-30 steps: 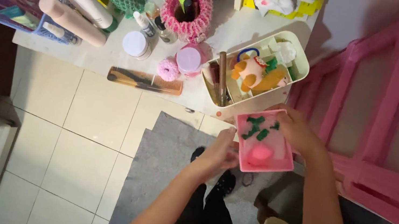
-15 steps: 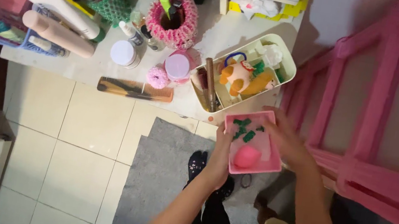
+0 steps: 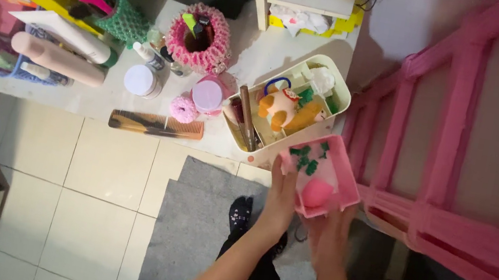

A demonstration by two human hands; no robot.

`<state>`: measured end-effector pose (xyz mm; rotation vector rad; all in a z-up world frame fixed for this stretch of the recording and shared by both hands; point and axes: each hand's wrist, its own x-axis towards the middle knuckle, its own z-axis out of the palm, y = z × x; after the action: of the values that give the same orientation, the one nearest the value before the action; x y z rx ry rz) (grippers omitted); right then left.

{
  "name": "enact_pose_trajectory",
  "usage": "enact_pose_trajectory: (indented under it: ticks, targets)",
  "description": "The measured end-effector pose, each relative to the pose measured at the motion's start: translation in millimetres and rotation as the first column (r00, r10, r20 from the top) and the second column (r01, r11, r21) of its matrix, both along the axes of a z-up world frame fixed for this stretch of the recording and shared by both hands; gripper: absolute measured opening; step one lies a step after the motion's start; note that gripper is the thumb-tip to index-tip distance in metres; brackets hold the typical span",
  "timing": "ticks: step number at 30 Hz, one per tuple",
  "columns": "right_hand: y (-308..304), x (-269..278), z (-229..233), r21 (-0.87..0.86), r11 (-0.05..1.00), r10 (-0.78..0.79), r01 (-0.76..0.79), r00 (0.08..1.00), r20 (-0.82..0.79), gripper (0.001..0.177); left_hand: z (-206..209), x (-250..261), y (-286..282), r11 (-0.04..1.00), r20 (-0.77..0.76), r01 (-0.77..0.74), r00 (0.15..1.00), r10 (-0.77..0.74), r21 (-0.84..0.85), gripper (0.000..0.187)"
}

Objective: Organizing cosmetic items and cleaning the vanity table surface with a tissue.

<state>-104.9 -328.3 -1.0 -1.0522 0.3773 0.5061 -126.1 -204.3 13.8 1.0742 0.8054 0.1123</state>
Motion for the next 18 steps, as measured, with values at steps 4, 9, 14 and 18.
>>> enact_pose_trajectory:
  ticks: [4,9,14,18]
  targets:
    - [-20,11,0,-0.012,1.0,0.015,-0.015,1.0,-0.01,0.059,41,4,16,0.808,-0.172,0.176,0.981,-0.094,0.562,0.055]
    - [-22,20,-21,-0.193,0.967,0.154,-0.167,0.985,-0.084,0.058,76,38,46,0.341,-0.143,0.178,0.982,-0.125,0.923,0.04]
    - [-4,21,-60,-0.066,0.975,0.208,-0.214,0.974,-0.09,0.051,56,55,64,0.05,-0.253,0.263,0.956,-0.151,0.964,0.022]
    - [12,25,-70,-0.025,0.975,0.222,-0.221,0.975,0.027,0.048,46,54,73,-0.01,-0.202,0.203,0.964,-0.171,0.979,0.018]
